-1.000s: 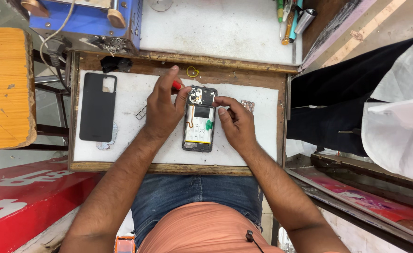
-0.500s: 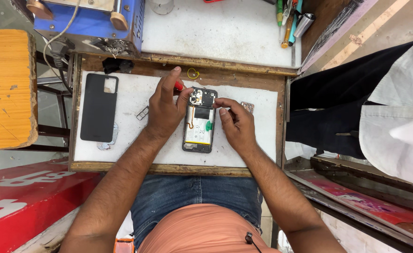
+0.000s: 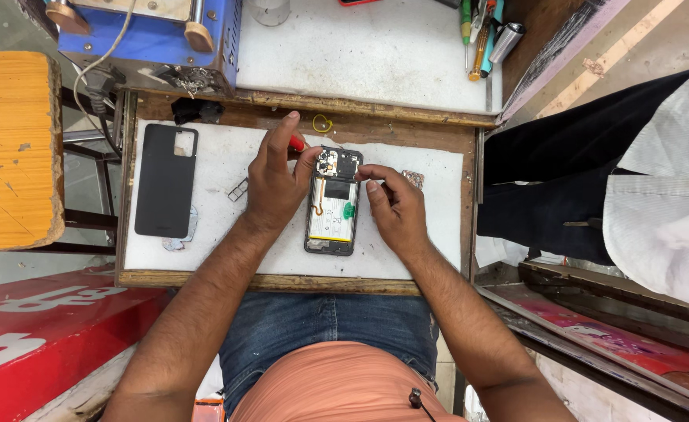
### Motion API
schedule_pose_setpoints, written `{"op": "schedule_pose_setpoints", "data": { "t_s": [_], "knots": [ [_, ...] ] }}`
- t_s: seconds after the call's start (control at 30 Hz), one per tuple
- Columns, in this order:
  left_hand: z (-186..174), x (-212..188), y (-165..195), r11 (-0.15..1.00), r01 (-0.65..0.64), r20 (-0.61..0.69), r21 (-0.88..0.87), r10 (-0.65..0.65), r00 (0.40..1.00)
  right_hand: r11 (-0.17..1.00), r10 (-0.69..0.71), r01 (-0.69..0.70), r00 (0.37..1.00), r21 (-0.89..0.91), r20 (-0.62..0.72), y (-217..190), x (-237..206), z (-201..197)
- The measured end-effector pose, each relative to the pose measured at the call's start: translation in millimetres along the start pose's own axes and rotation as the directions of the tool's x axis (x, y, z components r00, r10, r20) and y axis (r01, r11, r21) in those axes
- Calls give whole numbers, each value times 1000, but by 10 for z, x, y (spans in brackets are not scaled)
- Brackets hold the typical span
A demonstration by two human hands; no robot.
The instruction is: The person works on a disassembled mobile phone on a workbench. They use a screwdriver to remove and place screws, handle the camera module, and apply adhesive to the phone's internal frame. The person also uses a small brush to clean the area.
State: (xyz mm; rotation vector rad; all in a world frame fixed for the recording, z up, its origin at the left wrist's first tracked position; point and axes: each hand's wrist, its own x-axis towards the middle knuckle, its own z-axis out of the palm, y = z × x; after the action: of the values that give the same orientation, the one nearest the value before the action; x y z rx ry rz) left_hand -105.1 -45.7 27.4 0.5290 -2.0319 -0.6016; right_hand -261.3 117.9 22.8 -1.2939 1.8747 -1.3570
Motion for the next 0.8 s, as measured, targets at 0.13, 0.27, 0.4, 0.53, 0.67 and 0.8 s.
{"op": "schedule_pose_setpoints", "data": {
  "t_s": [0.13,0.27,0.4,0.53,0.67,0.8],
  "knots": [
    [-3,-18,-6,1000,16,20,-16,-15,1000,1000,0,0,1000,4,-1,7,-3,-1],
    [4,-40,0,1000,-1,18,-14,1,1000,1000,4,-4,1000,31,-2,-4,-29,-10],
    [8,-35,-5,1000,8,44,-24,-7,999,999,1,-1,1000,32,-4,-12,-21,-13],
    [10,-31,-3,999,-11,31,-32,12,999,1000,4,-4,1000,26,-2,-13,-8,-11],
    [10,-37,3,999,-8,29,-41,9,1000,999,1,-1,1000,33,-6,-10,-15,-12],
    [-7,-35,-19,999,-32,6,-13,32,999,1000,-9,9,1000,22,-6,1,-9,-11]
  ]
}}
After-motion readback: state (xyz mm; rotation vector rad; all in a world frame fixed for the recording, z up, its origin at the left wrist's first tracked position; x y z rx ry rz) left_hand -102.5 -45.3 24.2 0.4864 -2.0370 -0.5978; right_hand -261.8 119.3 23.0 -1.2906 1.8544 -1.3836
